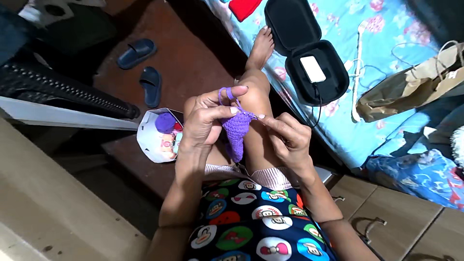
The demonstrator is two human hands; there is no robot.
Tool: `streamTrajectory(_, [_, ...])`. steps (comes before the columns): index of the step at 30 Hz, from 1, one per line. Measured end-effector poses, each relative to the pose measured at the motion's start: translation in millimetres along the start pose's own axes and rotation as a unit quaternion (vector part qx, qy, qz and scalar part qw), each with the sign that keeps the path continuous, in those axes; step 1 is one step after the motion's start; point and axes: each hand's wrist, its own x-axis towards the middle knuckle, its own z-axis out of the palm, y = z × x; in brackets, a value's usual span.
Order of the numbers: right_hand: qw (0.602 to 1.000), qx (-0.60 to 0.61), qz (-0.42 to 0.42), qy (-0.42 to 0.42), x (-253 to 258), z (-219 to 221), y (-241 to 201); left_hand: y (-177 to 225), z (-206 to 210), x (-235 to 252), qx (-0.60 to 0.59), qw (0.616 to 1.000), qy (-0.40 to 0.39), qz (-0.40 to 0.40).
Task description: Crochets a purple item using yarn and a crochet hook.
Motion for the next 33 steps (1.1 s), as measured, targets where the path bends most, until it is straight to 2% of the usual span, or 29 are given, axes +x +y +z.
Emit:
streamTrajectory(2, [1.0,0.023,0.01,-0.003,-1,0,1,0,0,0,-0.01,1.0,0.002,-0.01])
streamTrajectory(4, [0.995,0.082,0.055,-0.011,-1,0,0,-1,-2,0,-0.013,1.0,-0.006,-0.015])
streamTrajectory(8, [0.948,0.258,0.18,-0.045,6,-4,-8,-4,7,-3,0.029,0.999,-0.006,0.021])
streamTrajectory(12, [0.922,0.331,0.183,-0.081,15,-6,-9,-4,18,-10,0.072,0.996,0.001,0.045])
streamTrajectory(15, [0.895,0.379,0.221,-0.077,15,-8,-7,4,-6,-14,0.133,0.989,-0.056,0.039])
streamTrajectory(18, [0.871,0.418,0.251,-0.058,14,-9,-2,20,-39,-14,0.235,0.965,-0.114,0.028])
streamTrajectory(21, [0.871,0.418,0.252,-0.059,15,-8,-2,31,-51,-18,0.295,0.945,-0.134,0.047])
streamTrajectory(24, [0.877,0.407,0.247,-0.069,16,-7,-3,27,-41,-8,0.19,0.957,-0.163,0.148])
streamTrajectory(26, [0.879,0.403,0.246,-0.067,16,-8,-3,18,-26,1,0.149,0.957,-0.167,0.185])
streamTrajectory(30, [0.897,0.362,0.249,-0.045,13,-8,-8,1,4,5,0.186,0.962,-0.105,0.171])
streamTrajectory(33, [0.938,0.262,0.225,-0.03,10,-7,-11,2,25,-8,0.218,0.968,-0.02,0.118])
